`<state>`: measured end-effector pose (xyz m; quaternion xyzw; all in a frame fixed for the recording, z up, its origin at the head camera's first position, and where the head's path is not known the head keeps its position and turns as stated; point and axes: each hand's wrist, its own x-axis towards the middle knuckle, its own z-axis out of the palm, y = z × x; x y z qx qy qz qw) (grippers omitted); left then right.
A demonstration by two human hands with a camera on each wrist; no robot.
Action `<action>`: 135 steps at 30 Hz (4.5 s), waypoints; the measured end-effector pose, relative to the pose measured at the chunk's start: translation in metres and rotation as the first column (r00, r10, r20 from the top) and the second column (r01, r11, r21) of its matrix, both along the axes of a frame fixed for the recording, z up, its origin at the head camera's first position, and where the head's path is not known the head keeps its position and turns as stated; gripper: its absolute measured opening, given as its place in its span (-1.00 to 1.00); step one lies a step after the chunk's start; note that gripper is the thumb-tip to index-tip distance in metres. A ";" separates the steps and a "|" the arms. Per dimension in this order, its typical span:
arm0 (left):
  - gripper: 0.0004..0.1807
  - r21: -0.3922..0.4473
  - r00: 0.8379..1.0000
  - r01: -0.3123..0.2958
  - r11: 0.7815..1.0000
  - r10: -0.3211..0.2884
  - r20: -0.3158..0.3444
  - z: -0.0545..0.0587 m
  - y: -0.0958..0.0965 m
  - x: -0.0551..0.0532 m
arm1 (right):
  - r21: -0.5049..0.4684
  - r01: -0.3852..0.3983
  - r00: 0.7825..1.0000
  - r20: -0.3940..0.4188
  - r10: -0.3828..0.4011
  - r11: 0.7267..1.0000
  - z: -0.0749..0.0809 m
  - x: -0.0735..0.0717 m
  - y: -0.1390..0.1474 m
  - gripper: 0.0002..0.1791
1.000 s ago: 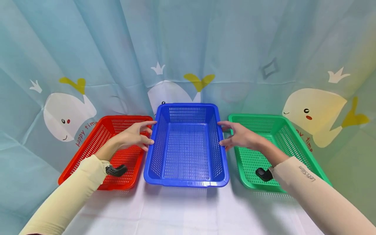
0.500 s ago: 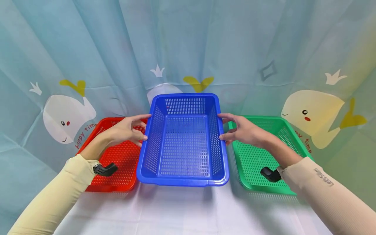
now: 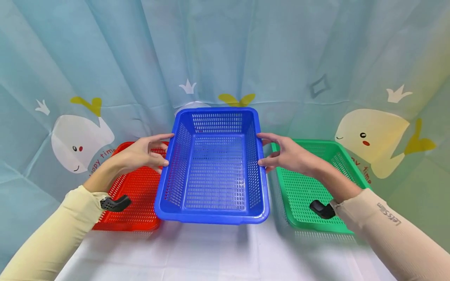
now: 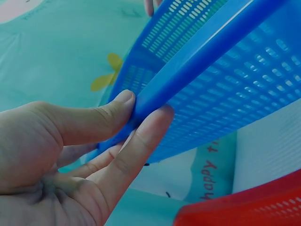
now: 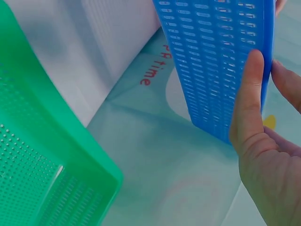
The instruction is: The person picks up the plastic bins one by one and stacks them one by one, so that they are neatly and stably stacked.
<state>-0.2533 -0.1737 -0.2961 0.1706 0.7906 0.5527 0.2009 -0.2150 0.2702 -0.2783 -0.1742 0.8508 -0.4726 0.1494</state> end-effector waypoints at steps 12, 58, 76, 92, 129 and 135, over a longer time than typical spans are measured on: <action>-0.02 -0.002 1.000 -0.012 1.000 0.012 -0.025 0.018 -0.034 0.005 | -0.030 -0.028 0.999 -0.036 0.027 0.999 0.007 -0.006 -0.031 -0.01; -0.01 -0.338 0.983 -0.154 0.929 0.110 -0.147 0.044 -0.169 0.021 | -0.389 -0.161 0.986 -0.019 0.166 0.907 -0.009 -0.041 -0.167 -0.06; -0.01 -0.342 0.984 -0.155 0.927 0.114 -0.138 0.038 -0.168 0.021 | -0.362 -0.149 0.988 -0.031 0.148 0.920 -0.015 -0.040 -0.171 -0.07; -0.07 -0.288 0.994 -0.099 0.953 0.083 -0.067 0.015 -0.178 0.007 | -0.395 -0.128 0.990 -0.003 0.139 0.910 -0.040 -0.043 -0.180 -0.06; -0.25 -0.167 0.999 -0.046 0.985 0.049 0.010 -0.045 -0.184 -0.010 | -0.441 0.045 0.987 0.158 0.028 0.897 -0.095 -0.044 -0.188 -0.06; -0.22 -0.177 0.999 -0.033 0.984 0.039 0.028 -0.050 -0.182 -0.011 | -0.439 0.056 0.983 0.183 0.028 0.897 -0.101 -0.045 -0.188 -0.04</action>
